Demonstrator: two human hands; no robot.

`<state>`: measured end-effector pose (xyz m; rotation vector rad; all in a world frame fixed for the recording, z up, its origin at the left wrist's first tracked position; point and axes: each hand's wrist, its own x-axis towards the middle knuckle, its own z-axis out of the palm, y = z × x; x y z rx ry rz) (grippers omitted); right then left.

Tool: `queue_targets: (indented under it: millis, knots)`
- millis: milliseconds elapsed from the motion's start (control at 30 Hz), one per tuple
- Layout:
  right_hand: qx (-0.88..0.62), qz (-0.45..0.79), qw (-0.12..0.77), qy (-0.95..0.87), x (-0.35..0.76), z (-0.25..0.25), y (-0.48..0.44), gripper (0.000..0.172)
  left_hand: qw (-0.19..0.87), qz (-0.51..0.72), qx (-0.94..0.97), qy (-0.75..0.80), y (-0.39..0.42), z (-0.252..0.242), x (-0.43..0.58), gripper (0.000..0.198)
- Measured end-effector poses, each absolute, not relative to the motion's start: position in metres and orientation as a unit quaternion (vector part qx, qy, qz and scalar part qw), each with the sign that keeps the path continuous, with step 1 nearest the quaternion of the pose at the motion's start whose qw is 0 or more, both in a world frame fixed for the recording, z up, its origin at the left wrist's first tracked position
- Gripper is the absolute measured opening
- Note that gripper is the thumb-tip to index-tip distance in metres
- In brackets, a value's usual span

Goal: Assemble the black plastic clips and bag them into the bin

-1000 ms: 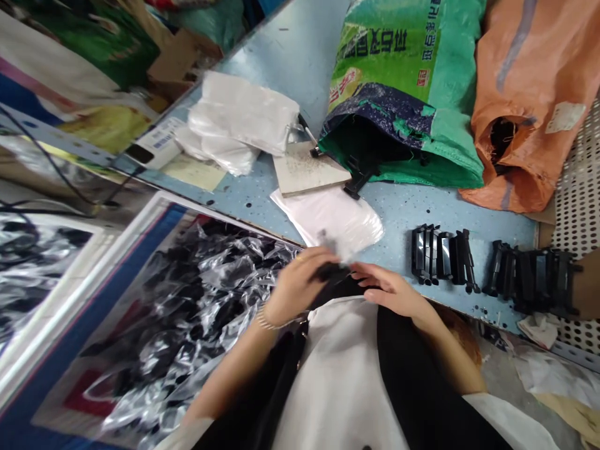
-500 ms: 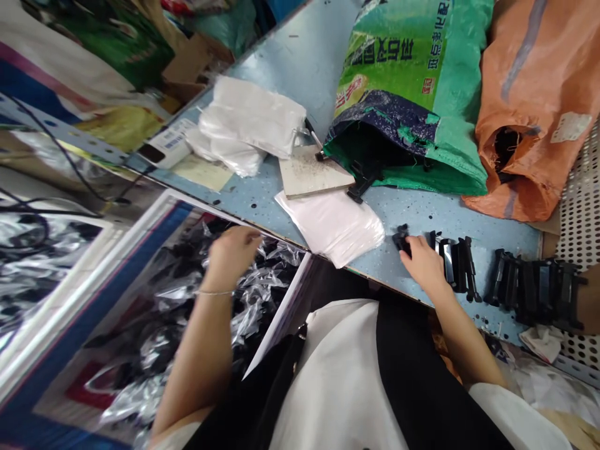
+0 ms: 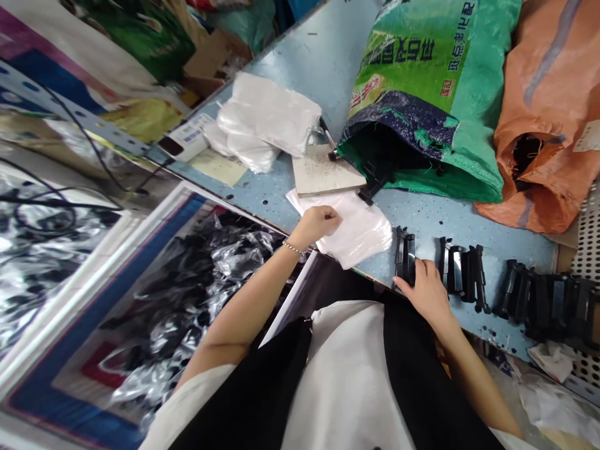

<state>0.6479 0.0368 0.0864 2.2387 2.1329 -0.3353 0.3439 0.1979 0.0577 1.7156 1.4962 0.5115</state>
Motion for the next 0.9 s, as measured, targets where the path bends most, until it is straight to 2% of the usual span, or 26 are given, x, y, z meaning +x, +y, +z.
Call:
queue_targets:
  millis: [67, 167, 233, 300, 367, 500, 567, 600, 733, 900]
  knots:
    - [0.729, -0.112, 0.028, 0.675, 0.646, 0.084, 0.034, 0.065, 0.346, 0.215, 0.706, 0.579, 0.190, 0.059, 0.349, 0.013]
    - [0.727, -0.091, 0.023, 0.680, 0.649, 0.080, 0.031, 0.072, 0.215, 0.204, 0.779, 0.553, 0.173, 0.058, 0.365, 0.010]
    - [0.728, -0.089, 0.020, 0.679, 0.654, 0.078, 0.031, 0.071, 0.181, 0.191, 0.791, 0.553, 0.169, 0.055, 0.372, 0.013]
    - [0.742, -0.116, 0.001, 0.660, 0.663, 0.077, 0.032, 0.062, 0.209, 0.212, 0.765, 0.572, 0.174, 0.053, 0.371, 0.019]
    - [0.757, -0.191, -0.055, 0.623, 0.672, 0.077, 0.036, 0.056, 0.290, 0.244, 0.712, 0.592, 0.187, 0.052, 0.365, 0.016]
    - [0.690, -0.474, -0.247, 0.488, 0.670, 0.086, 0.043, 0.052, 0.481, 0.256, 0.600, 0.586, 0.209, 0.052, 0.349, 0.014]
    - [0.607, -0.611, -0.310, 0.403, 0.653, 0.091, 0.048, 0.043, 0.500, 0.267, 0.586, 0.579, 0.211, 0.051, 0.347, 0.004]
    - [0.561, -0.669, -0.325, 0.363, 0.641, 0.091, 0.052, 0.039, 0.481, 0.274, 0.600, 0.578, 0.210, 0.050, 0.347, 0.003]
    - [0.416, -0.836, -0.311, 0.178, 0.588, 0.082, 0.076, 0.036, 0.323, 0.290, 0.727, 0.532, 0.200, 0.045, 0.344, 0.027]
    - [0.307, -0.903, -0.301, -0.002, 0.555, 0.055, 0.107, 0.042, 0.186, 0.322, 0.816, 0.442, 0.171, 0.053, 0.342, 0.045]
